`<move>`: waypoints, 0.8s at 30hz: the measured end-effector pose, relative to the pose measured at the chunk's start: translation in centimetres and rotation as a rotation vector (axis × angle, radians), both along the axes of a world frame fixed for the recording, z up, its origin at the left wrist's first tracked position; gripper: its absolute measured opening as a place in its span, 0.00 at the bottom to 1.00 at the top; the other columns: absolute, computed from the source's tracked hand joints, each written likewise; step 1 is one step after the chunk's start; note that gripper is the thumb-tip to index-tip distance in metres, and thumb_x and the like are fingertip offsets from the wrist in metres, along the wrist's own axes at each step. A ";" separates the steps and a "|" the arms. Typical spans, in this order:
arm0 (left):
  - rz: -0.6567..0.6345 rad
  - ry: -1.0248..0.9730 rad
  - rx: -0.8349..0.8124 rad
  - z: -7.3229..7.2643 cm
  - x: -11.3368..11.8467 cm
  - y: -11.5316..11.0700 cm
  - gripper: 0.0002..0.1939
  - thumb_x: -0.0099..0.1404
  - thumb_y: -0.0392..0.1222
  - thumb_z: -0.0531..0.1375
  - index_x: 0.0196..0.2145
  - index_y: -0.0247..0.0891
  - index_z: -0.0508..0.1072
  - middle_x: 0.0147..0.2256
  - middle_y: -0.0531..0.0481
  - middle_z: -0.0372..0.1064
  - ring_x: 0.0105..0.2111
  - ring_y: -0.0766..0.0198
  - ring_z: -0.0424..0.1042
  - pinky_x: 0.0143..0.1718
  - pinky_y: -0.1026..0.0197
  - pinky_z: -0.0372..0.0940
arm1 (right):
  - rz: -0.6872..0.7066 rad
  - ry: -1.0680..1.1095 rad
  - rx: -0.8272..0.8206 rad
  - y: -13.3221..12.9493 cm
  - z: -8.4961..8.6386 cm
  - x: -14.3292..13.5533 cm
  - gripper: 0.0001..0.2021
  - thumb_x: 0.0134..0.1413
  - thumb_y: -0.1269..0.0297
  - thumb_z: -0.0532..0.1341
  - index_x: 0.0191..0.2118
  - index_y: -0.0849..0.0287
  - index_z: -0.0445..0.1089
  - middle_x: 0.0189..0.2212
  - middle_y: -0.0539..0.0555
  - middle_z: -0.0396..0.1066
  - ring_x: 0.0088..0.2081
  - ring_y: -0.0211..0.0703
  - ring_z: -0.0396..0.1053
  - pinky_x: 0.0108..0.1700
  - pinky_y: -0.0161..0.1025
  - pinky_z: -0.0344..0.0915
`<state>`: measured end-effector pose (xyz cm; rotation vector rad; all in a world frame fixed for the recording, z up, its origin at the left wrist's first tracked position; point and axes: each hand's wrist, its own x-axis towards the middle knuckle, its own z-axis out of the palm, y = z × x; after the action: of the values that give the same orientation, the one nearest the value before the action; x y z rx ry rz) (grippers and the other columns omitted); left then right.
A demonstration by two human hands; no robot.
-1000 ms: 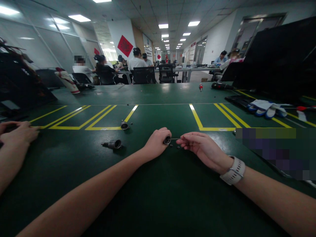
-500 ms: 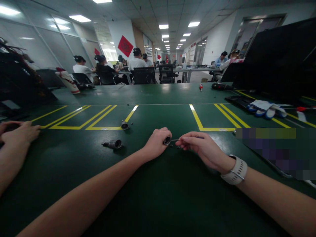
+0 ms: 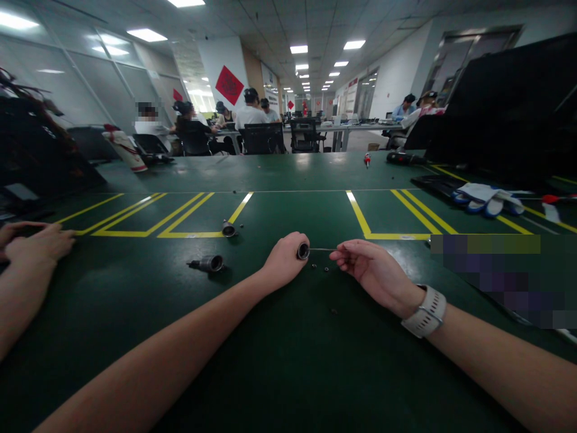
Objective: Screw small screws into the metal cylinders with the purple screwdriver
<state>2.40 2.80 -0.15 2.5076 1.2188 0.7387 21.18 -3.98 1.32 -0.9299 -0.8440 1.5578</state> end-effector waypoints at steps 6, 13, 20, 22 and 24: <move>0.047 -0.011 -0.014 0.4 -0.1 -0.2 0.04 0.53 0.36 0.58 0.28 0.36 0.65 0.29 0.52 0.63 0.31 0.63 0.64 0.33 0.59 0.62 | -0.152 0.038 0.035 0.2 -0.7 0.3 0.04 0.44 0.64 0.63 0.27 0.58 0.71 0.27 0.51 0.72 0.32 0.41 0.67 0.37 0.40 0.61; -0.048 -0.018 -0.160 1.6 -0.8 -1.5 0.08 0.55 0.36 0.55 0.35 0.36 0.66 0.36 0.49 0.64 0.34 0.63 0.65 0.35 0.59 0.63 | -0.090 -0.264 0.185 -0.6 -0.3 -0.5 0.12 0.50 0.56 0.60 0.37 0.58 0.70 0.38 0.55 0.71 0.43 0.44 0.68 0.48 0.45 0.61; -0.163 0.024 -0.098 2.2 -1.2 -4.8 0.09 0.56 0.35 0.55 0.36 0.36 0.65 0.38 0.47 0.62 0.36 0.62 0.64 0.38 0.58 0.62 | 0.217 -0.797 0.377 -2.9 1.0 -1.1 0.09 0.54 0.62 0.57 0.42 0.54 0.64 0.48 0.54 0.66 0.49 0.47 0.64 0.52 0.49 0.58; -0.205 0.023 -0.062 2.4 -1.2 -6.0 0.12 0.56 0.36 0.56 0.39 0.37 0.65 0.40 0.47 0.62 0.40 0.61 0.63 0.43 0.56 0.61 | 0.246 -0.883 0.444 -3.4 0.7 -1.5 0.08 0.55 0.62 0.56 0.42 0.54 0.63 0.45 0.55 0.67 0.46 0.47 0.65 0.49 0.50 0.59; -0.214 0.023 -0.015 2.5 -1.4 -6.9 0.14 0.56 0.37 0.57 0.42 0.38 0.64 0.42 0.46 0.63 0.43 0.59 0.62 0.47 0.53 0.59 | 0.234 -0.934 0.526 -3.7 0.3 -2.0 0.08 0.56 0.62 0.55 0.42 0.54 0.62 0.44 0.55 0.67 0.46 0.48 0.65 0.50 0.52 0.59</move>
<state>0.98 -4.13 2.38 2.5872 0.9390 0.6469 19.19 -7.68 1.63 -1.1784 -1.9634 0.9336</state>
